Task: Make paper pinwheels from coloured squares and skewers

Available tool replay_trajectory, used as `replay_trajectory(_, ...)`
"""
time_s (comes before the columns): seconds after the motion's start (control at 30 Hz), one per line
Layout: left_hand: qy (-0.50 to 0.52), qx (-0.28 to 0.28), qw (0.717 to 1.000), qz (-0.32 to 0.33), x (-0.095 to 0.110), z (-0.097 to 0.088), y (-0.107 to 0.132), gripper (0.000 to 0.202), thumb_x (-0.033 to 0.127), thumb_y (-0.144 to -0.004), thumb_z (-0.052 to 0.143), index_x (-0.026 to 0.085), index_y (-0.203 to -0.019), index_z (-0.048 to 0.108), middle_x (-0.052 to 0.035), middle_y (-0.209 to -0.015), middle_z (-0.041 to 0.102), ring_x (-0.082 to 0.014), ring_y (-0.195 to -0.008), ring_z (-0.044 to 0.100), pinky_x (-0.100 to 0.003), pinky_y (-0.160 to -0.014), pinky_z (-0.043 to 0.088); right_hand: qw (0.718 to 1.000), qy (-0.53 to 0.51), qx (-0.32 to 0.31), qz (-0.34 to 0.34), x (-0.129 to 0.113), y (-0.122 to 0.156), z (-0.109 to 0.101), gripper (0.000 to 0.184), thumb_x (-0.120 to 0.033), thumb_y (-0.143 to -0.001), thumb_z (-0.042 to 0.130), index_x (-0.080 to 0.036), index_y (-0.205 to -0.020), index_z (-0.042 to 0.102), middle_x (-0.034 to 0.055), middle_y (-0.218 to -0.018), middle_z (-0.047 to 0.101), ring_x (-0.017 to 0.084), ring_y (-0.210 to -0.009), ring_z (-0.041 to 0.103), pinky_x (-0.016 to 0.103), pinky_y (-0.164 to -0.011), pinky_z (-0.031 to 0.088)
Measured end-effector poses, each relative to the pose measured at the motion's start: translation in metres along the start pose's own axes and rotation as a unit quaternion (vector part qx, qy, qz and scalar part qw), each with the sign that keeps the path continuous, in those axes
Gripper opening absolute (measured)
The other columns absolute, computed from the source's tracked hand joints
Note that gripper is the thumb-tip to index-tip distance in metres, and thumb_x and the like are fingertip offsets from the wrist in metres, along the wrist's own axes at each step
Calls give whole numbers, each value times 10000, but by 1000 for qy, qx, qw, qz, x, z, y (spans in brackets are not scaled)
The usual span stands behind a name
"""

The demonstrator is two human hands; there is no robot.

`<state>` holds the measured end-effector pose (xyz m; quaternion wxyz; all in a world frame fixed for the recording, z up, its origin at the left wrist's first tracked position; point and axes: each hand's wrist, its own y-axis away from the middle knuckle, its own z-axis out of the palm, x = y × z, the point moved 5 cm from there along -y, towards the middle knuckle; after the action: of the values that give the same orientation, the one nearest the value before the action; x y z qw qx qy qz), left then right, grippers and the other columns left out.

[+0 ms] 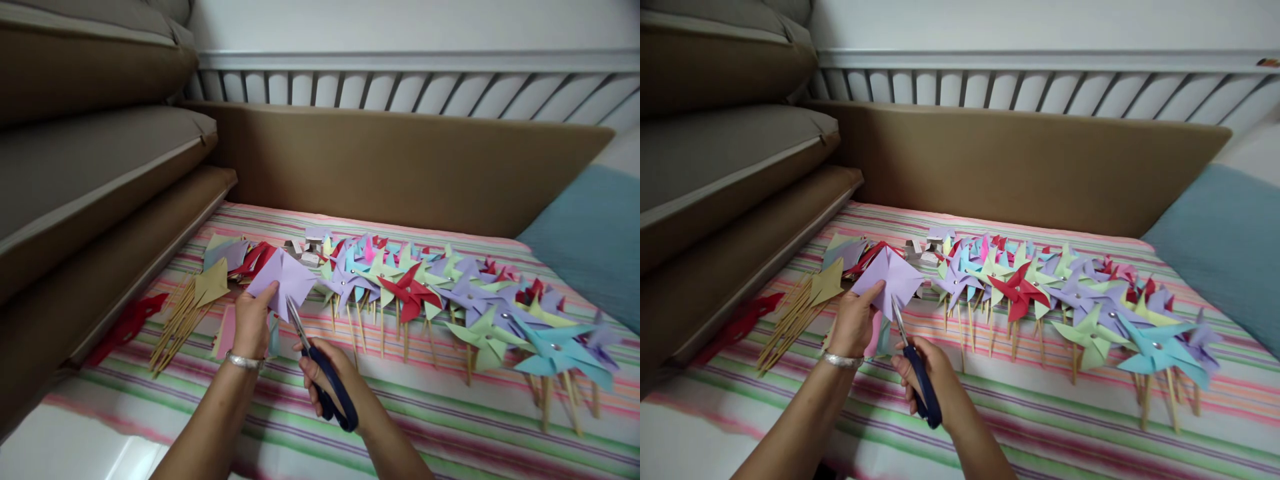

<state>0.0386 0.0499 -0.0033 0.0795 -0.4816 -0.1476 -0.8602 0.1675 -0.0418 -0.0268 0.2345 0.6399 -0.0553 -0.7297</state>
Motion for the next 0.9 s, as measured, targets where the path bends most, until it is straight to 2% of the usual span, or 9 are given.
replay_trajectory(0.37, -33, 26, 999, 11, -2, -1, 4, 334, 265, -529, 759, 133, -827, 685, -62, -817, 704, -173, -698, 631, -302, -673, 473, 999, 9, 40, 4, -3, -3, -1, 535, -511, -609, 670, -164, -990, 527, -101, -441, 441, 56, -288, 415, 159, -262, 368)
replay_trajectory(0.9, -48, 47, 997, 29, -1, -3, 4, 331, 301, -552, 744, 115, -820, 689, -71, -811, 701, -171, -684, 624, -293, -655, 476, 999, 2, 45, 10, -2, -1, -1, 527, -468, -622, 680, -159, -1024, 534, -96, -441, 452, 50, -294, 414, 142, -250, 365)
